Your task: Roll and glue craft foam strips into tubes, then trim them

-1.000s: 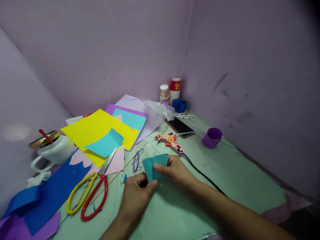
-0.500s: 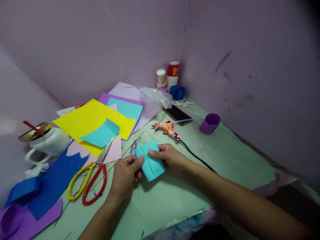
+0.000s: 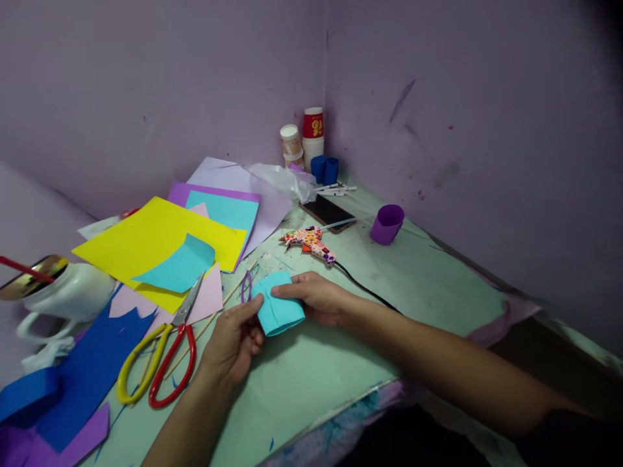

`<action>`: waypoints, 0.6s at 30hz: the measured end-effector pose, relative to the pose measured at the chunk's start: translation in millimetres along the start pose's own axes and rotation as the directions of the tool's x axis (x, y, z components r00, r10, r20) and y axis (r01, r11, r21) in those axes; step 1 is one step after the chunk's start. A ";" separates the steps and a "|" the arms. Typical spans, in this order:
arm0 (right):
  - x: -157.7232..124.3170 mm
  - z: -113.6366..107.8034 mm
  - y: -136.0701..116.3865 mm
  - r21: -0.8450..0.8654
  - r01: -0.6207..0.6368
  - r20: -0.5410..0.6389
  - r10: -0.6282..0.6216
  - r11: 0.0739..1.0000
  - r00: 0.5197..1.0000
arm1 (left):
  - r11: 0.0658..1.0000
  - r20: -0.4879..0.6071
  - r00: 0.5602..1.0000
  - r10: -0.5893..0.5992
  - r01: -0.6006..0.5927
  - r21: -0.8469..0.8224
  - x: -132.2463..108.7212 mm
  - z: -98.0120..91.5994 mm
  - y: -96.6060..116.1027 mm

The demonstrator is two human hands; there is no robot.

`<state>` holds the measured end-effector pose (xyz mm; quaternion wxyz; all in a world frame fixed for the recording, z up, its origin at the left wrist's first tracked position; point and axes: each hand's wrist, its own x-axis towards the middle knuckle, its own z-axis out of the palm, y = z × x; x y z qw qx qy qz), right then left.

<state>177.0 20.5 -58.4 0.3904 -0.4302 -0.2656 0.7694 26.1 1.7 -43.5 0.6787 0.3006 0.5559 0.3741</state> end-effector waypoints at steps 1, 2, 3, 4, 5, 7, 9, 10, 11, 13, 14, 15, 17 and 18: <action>-0.4 0.1 -0.4 0.002 0.005 -0.002 -0.005 1.000 1.000 | 1.000 0.019 1.000 -0.007 0.006 0.017 -1.2 0.5 -0.4; -0.8 0.1 -0.7 0.004 0.010 -0.005 -0.010 1.000 1.000 | 0.999 0.038 0.999 -0.018 0.016 0.035 -2.7 1.2 -0.7; -1.1 0.0 -0.9 0.005 0.014 -0.008 -0.014 1.000 1.000 | 0.998 0.053 0.998 -0.031 0.028 0.055 -4.3 2.2 -1.1; -1.4 -0.1 -1.1 0.005 0.017 -0.011 -0.017 1.000 1.000 | 0.997 0.062 0.997 -0.042 0.037 0.073 -5.9 3.2 -1.4; -1.7 -0.2 -1.2 0.006 0.020 -0.013 -0.019 1.000 1.000 | 0.995 0.065 0.997 -0.048 0.043 0.087 -7.2 4.0 -1.9; -1.9 -0.5 -1.3 0.010 0.021 -0.012 -0.021 1.000 1.000 | 0.994 0.061 0.997 -0.049 0.042 0.103 -8.8 5.0 -2.9; -1.7 -1.0 -1.3 0.013 0.022 -0.009 -0.022 1.000 1.000 | 0.993 0.058 0.997 -0.043 0.036 0.109 -8.9 5.0 -4.1; -1.5 -1.2 -1.3 0.013 0.023 -0.009 -0.023 1.000 1.000 | 0.993 0.058 0.997 -0.041 0.034 0.111 -8.5 4.7 -4.6; -1.2 -1.4 -1.2 0.012 0.024 -0.010 -0.024 1.000 1.000 | 0.993 0.059 0.997 -0.040 0.033 0.112 -8.0 4.3 -5.1; -0.8 -1.7 -0.8 0.008 0.026 -0.009 -0.026 1.000 1.000 | 0.993 0.062 0.997 -0.036 0.029 0.115 -6.7 3.8 -5.7; -0.6 -1.8 -0.7 0.006 0.027 -0.009 -0.027 1.000 1.000 | 0.993 0.064 0.997 -0.035 0.027 0.117 -6.2 3.7 -5.9; -0.6 -1.8 -0.5 0.005 0.029 -0.009 -0.029 1.000 1.000 | 0.993 0.068 0.997 -0.031 0.023 0.119 -5.8 3.6 -6.0; -0.7 -1.7 -0.3 0.004 0.031 -0.005 -0.031 1.000 1.000 | 0.992 0.078 0.996 -0.030 0.021 0.123 -5.5 3.7 -6.2; -0.9 -1.5 -0.3 0.004 0.032 -0.004 -0.032 0.999 0.999 | 0.992 0.083 0.996 -0.032 0.021 0.126 -5.6 3.7 -6.3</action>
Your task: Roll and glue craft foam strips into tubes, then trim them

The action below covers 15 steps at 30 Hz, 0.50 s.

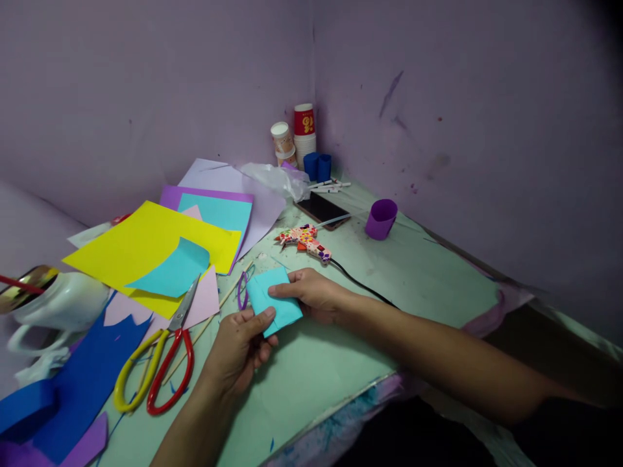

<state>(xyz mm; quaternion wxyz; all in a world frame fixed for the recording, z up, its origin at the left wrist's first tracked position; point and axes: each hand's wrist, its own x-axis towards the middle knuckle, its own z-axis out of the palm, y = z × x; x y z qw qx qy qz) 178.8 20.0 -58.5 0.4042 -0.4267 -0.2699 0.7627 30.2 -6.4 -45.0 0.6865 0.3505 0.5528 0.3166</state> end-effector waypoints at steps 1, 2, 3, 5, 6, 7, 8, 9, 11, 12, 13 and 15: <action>-0.2 0.1 -0.1 -0.001 0.000 0.002 0.000 1.000 1.000 | 1.000 0.005 1.000 -0.003 0.003 0.002 -0.2 -0.1 -0.1; -0.3 0.2 -0.2 -0.002 -0.001 0.003 0.001 1.000 1.000 | 1.000 0.008 1.000 -0.006 0.006 0.004 -0.5 -0.4 -0.4; -0.4 0.2 -0.4 -0.003 -0.003 0.004 0.003 1.000 1.000 | 1.000 0.011 1.000 -0.010 0.009 0.007 -0.8 -0.8 -0.7; -0.6 0.1 -0.8 -0.007 -0.007 0.006 0.007 1.000 1.000 | 1.000 0.011 1.000 -0.016 0.016 0.014 -1.0 -1.9 -1.6; -0.7 0.0 -1.0 -0.007 -0.008 0.006 0.008 1.000 1.000 | 1.000 0.009 1.000 -0.019 0.019 0.017 -0.9 -2.5 -2.2; -0.7 -0.1 -1.1 -0.008 -0.009 0.007 0.009 1.000 1.000 | 1.000 0.008 1.000 -0.020 0.020 0.019 -0.6 -3.0 -2.7; -0.8 -0.2 -1.2 -0.007 -0.009 0.008 0.009 1.000 1.000 | 1.000 0.006 1.000 -0.019 0.019 0.020 -0.2 -3.3 -3.2; -1.0 -0.4 -1.1 -0.005 -0.008 0.010 0.008 1.000 1.000 | 1.000 0.006 1.000 -0.019 0.019 0.020 0.3 -3.6 -3.5; -1.0 -0.5 -0.8 0.002 -0.007 0.016 0.007 1.000 1.000 | 1.000 0.006 1.000 -0.016 0.015 0.021 1.3 -3.5 -3.9; -1.0 -0.6 -0.6 0.005 -0.008 0.020 0.008 1.000 1.000 | 1.000 0.004 1.000 -0.015 0.015 0.021 1.6 -3.4 -3.8; -0.8 -0.7 -0.4 0.007 -0.009 0.024 0.009 1.000 1.000 | 1.000 0.000 1.000 -0.015 0.015 0.020 1.7 -3.1 -3.7; -0.4 -0.9 0.0 0.009 -0.011 0.028 0.010 1.000 1.000 | 1.000 -0.005 1.000 -0.016 0.016 0.015 1.2 -2.5 -3.1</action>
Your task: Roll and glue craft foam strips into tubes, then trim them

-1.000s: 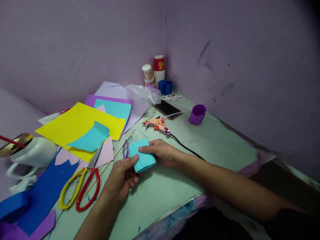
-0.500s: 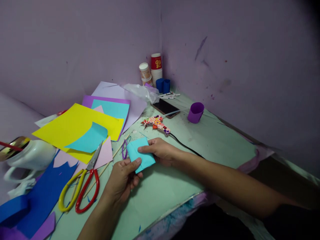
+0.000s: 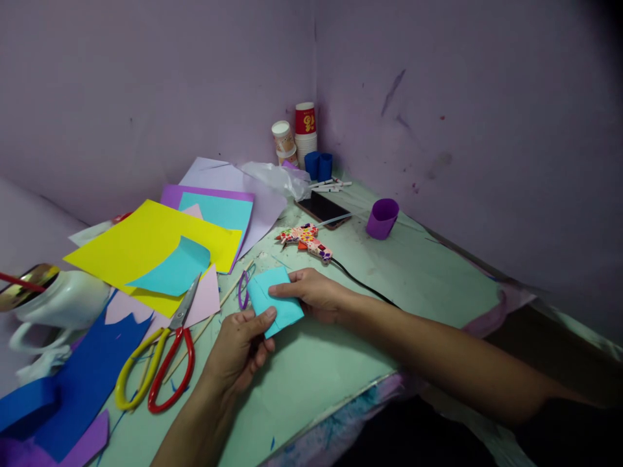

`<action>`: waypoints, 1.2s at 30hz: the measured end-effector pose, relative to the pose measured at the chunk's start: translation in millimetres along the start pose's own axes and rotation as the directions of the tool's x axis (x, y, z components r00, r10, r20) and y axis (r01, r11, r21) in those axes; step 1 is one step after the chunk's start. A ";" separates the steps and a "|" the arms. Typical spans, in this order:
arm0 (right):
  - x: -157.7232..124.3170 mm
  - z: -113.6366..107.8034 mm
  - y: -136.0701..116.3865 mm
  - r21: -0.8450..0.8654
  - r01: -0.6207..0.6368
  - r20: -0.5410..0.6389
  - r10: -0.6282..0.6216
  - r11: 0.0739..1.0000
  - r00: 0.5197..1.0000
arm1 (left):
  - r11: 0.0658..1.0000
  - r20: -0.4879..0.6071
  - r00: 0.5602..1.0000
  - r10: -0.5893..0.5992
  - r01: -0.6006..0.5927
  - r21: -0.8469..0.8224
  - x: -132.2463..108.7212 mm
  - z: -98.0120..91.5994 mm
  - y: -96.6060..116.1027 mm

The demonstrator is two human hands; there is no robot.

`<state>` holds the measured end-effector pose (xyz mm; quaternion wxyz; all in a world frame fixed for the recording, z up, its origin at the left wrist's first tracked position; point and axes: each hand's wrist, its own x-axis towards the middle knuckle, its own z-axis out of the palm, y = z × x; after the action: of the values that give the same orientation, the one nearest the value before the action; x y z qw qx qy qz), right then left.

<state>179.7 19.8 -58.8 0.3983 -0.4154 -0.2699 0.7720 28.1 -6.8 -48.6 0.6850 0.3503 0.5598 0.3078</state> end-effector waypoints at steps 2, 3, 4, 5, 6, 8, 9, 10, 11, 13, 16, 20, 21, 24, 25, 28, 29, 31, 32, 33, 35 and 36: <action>0.4 -0.3 0.2 0.001 0.001 0.002 -0.001 1.000 1.000 | 1.000 -0.002 1.000 -0.005 0.005 -0.010 -1.2 0.6 0.7; 0.5 -0.4 0.2 0.002 0.001 0.001 -0.001 1.000 1.000 | 1.000 0.000 1.000 -0.008 0.008 -0.017 -1.9 0.9 1.0; 0.5 -0.6 0.1 0.002 0.002 0.000 -0.002 1.000 1.000 | 1.000 0.003 1.000 -0.009 0.009 -0.023 -2.5 1.3 1.3; 0.4 -0.7 0.1 0.002 0.002 -0.003 -0.002 1.000 1.000 | 1.000 0.007 1.000 -0.010 0.010 -0.030 -2.9 1.7 1.6; 0.2 -0.9 0.0 0.001 0.001 -0.007 -0.001 1.000 1.000 | 0.999 0.011 1.000 -0.007 0.007 -0.037 -3.2 2.1 1.9; -0.1 -1.2 -0.1 -0.001 0.000 -0.015 0.000 1.000 1.000 | 0.999 0.016 1.000 0.004 -0.004 -0.051 -3.3 3.1 2.5; -0.2 -1.3 -0.1 -0.001 -0.001 -0.018 0.001 1.000 1.000 | 0.998 0.016 1.000 0.011 -0.010 -0.057 -3.2 3.6 2.7; -0.2 -1.4 0.0 -0.001 -0.002 -0.020 0.002 1.000 1.000 | 0.998 0.014 1.000 0.017 -0.016 -0.062 -3.0 4.2 3.0; -0.2 -1.5 0.0 -0.002 -0.003 -0.021 0.003 1.000 1.000 | 0.998 0.011 1.000 0.020 -0.019 -0.066 -2.9 4.7 3.2; -0.2 -1.5 -0.1 -0.003 -0.004 -0.025 0.004 1.000 1.000 | 0.997 0.005 1.000 0.022 -0.022 -0.069 -2.8 5.6 3.4; -0.9 -1.3 -0.8 -0.001 0.000 -0.028 0.000 1.000 1.000 | 0.998 -0.004 1.000 0.019 -0.019 -0.061 -3.1 6.7 3.0; -2.6 -1.0 -1.5 0.006 0.002 -0.022 -0.002 1.000 1.000 | 0.999 -0.007 1.000 0.023 -0.023 -0.043 -3.9 7.1 2.1; -2.8 -1.0 -1.4 0.006 0.002 -0.019 -0.002 1.000 1.000 | 0.999 -0.005 1.000 0.025 -0.025 -0.038 -4.0 7.0 2.1; -3.2 -1.0 -1.5 0.003 0.004 -0.017 -0.004 1.000 1.000 | 0.999 -0.004 0.999 0.036 -0.037 -0.025 -3.9 7.4 2.6; -3.2 -0.8 -1.7 0.001 0.006 -0.018 -0.006 1.000 1.000 | 0.999 -0.009 0.999 0.041 -0.041 -0.020 -3.9 7.8 2.9; -3.8 -0.2 -3.4 -0.020 0.000 -0.004 0.000 1.000 1.000 | 0.998 -0.038 0.998 0.056 -0.055 0.002 -4.6 9.6 4.1; -4.3 -0.1 -3.9 -0.045 0.000 0.000 0.000 0.999 1.000 | 0.998 -0.056 0.996 0.067 -0.067 0.009 -5.0 10.2 4.6; -5.8 -0.3 -4.5 -0.134 0.053 -0.035 -0.058 0.990 0.998 | 0.994 -0.112 0.988 0.105 -0.104 0.014 -5.8 10.9 5.6; -7.0 -0.6 -4.3 -0.207 0.121 -0.066 -0.138 0.971 0.988 | 0.992 -0.145 0.981 0.128 -0.127 0.014 -6.0 10.9 6.0; -8.5 -1.0 -3.7 -0.302 0.216 -0.093 -0.254 0.929 0.963 | 0.989 -0.180 0.972 0.150 -0.150 0.013 -6.0 10.7 6.4; -12.0 -1.7 -1.4 -0.509 0.427 -0.048 -0.520 0.747 0.853 | 0.982 -0.239 0.953 0.186 -0.188 0.017 -5.6 9.8 6.5; -14.0 -1.9 0.2 -0.589 0.511 0.033 -0.614 0.626 0.789 | 0.978 -0.258 0.944 0.204 -0.206 0.022 -5.2 9.2 6.3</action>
<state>185.9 8.1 -54.0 0.4986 -0.4733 -0.5684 0.4519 36.0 -8.7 -39.3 0.5712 0.3614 0.6043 0.4219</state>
